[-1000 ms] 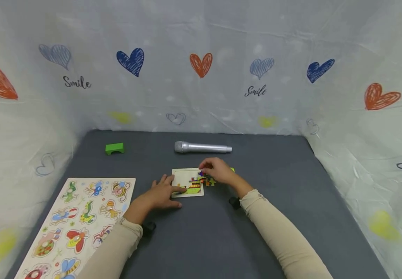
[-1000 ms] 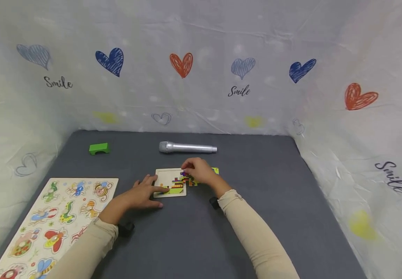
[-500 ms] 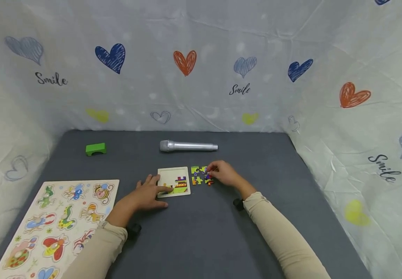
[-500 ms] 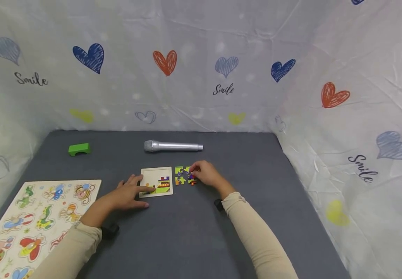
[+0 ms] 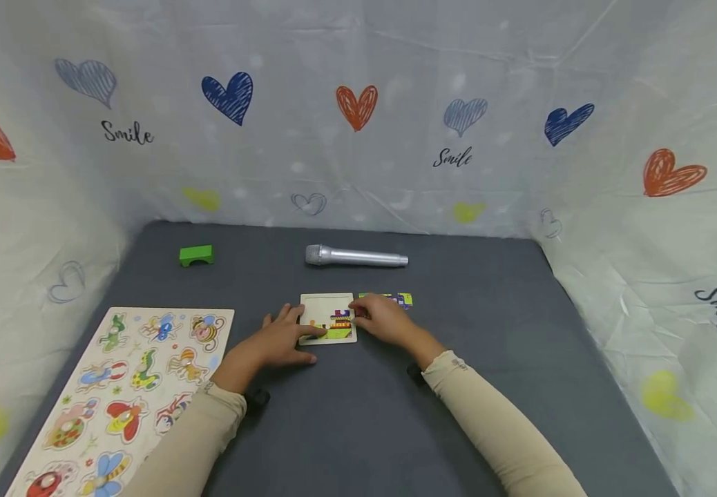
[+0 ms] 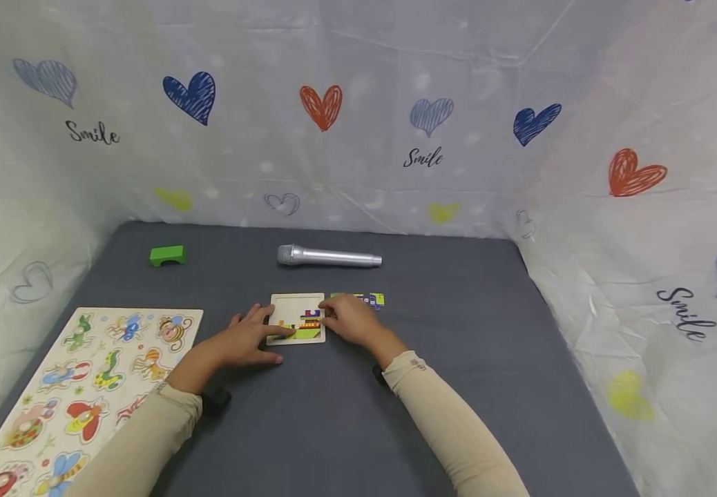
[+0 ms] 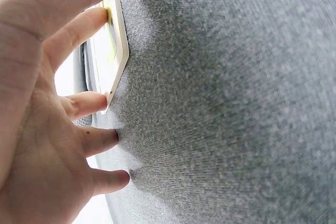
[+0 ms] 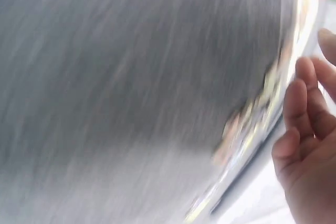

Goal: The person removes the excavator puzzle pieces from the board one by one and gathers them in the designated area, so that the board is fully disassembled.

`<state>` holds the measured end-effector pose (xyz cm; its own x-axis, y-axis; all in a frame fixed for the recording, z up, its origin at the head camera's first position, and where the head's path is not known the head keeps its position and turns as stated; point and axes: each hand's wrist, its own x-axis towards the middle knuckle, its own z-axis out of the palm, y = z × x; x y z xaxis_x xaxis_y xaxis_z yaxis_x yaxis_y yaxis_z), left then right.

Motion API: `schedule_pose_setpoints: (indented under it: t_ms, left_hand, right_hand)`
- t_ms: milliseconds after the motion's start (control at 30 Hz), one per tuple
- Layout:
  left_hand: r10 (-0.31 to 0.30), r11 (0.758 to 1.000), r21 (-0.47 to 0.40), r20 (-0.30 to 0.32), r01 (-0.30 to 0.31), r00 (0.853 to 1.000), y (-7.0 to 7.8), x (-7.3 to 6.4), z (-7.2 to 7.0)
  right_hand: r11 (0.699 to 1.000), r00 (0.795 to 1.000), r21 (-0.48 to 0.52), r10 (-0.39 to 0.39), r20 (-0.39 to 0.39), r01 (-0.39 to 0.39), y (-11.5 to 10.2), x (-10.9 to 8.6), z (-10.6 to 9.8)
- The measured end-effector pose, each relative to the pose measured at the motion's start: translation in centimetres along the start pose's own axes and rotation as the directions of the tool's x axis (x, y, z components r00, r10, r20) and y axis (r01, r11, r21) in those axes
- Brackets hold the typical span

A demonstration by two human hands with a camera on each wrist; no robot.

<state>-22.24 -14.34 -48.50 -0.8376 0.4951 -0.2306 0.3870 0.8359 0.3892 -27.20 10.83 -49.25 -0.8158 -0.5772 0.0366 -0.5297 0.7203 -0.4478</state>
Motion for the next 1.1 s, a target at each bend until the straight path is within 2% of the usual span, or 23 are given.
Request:
schedule_pose_setpoints:
  t_ms: [67, 167, 300, 533, 633, 767, 867, 967, 1100]
  left_hand:
    - [0.009, 1.0, 0.003, 0.002, -0.009, 1.0, 0.3, 0.3, 0.1]
    - [0.02, 1.0, 0.004, -0.001, -0.02, 1.0, 0.7, 0.8, 0.0]
    - [0.027, 1.0, 0.002, -0.007, -0.027, 1.0, 1.2, 1.3, -0.1]
    - [0.047, 0.999, 0.022, 0.004, -0.047, 0.999, 1.5, 1.8, 0.2]
    - [0.06, 0.998, 0.015, -0.005, -0.06, 0.998, 1.5, 1.8, 0.4]
    - [0.059, 0.998, 0.016, -0.019, -0.059, 0.998, 1.1, 1.5, 0.8]
    - [0.057, 0.998, 0.018, -0.021, -0.057, 0.998, 0.6, 1.1, 1.0]
    - [0.055, 0.998, 0.009, -0.024, -0.055, 0.998, 0.0, 0.6, 0.9]
    - [0.039, 0.999, -0.001, -0.02, -0.039, 0.999, -0.5, 0.3, 0.5]
  right_hand:
    - [0.994, 1.0, -0.106, -0.009, -0.012, 0.008, -0.3, 0.2, 0.3]
    - [0.98, 0.998, -0.193, 0.033, -0.058, -0.044, -0.4, 0.3, 0.3]
    - [0.979, 0.988, -0.176, 0.084, -0.127, -0.106, -0.2, 0.3, 0.1]
    - [0.983, 0.986, -0.158, 0.075, -0.152, -0.099, 0.1, -0.6, 0.3]
    - [0.989, 0.983, -0.104, 0.089, -0.161, -0.107, 0.3, -1.0, 0.4]
    - [0.992, 0.978, 0.064, 0.122, -0.17, -0.113, 0.6, -1.3, 0.1]
    - [0.965, 0.967, 0.213, 0.192, -0.167, -0.155, 1.3, -1.5, -0.6]
    - [0.926, 0.943, 0.309, 0.282, -0.176, -0.219, 2.9, -2.2, -1.6]
    - [0.901, 0.91, 0.33, 0.36, -0.204, -0.282, 5.4, -4.2, -2.9]
